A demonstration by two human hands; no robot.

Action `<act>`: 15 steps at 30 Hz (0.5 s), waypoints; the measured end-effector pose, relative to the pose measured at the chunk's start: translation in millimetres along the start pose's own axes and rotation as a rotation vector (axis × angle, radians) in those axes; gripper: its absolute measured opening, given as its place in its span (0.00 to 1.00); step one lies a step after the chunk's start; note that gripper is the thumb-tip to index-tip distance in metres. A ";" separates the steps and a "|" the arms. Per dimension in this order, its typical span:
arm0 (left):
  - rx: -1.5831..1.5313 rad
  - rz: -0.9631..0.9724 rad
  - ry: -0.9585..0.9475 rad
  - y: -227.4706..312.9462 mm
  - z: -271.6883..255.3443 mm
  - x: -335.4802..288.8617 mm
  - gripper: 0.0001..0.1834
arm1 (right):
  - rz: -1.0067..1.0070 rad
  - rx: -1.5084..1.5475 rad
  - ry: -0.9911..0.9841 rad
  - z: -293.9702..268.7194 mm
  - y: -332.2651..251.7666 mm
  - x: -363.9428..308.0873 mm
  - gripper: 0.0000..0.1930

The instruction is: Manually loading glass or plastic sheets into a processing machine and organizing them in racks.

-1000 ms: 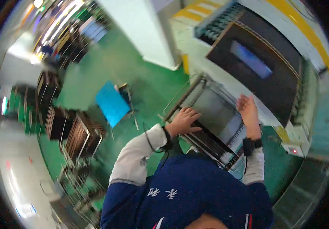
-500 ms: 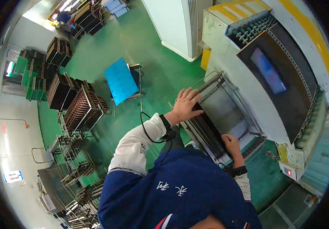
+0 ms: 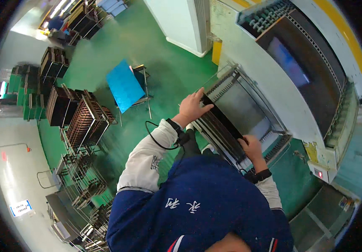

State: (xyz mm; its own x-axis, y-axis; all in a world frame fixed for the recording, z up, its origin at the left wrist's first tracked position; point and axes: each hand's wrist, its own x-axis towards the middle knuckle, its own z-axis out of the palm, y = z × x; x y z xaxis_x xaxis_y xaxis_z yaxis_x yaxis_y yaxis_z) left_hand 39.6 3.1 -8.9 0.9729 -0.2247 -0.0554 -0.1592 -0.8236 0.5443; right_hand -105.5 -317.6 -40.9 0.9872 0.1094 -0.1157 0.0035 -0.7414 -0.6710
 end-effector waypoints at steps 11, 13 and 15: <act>-0.058 -0.046 0.000 -8.9 8.5 0.1 0.49 | 0.064 -0.213 0.044 8.3 1.4 -4.9 0.11; -0.061 -0.084 -0.002 -4.7 3.6 -3.7 0.49 | 0.103 -0.264 0.004 -23.3 -34.0 -0.1 0.11; -0.045 -0.130 -0.025 -3.2 0.4 -6.5 0.49 | 0.100 -0.311 0.023 -58.1 -70.4 -0.5 0.12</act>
State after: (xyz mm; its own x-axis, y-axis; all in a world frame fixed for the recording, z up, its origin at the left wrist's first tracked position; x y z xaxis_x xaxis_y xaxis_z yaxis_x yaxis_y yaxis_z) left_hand 33.7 6.9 -10.7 0.9802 -0.1312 -0.1482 -0.0241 -0.8224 0.5684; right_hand -97.0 -303.9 48.9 0.9885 0.0134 -0.1505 -0.0486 -0.9150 -0.4005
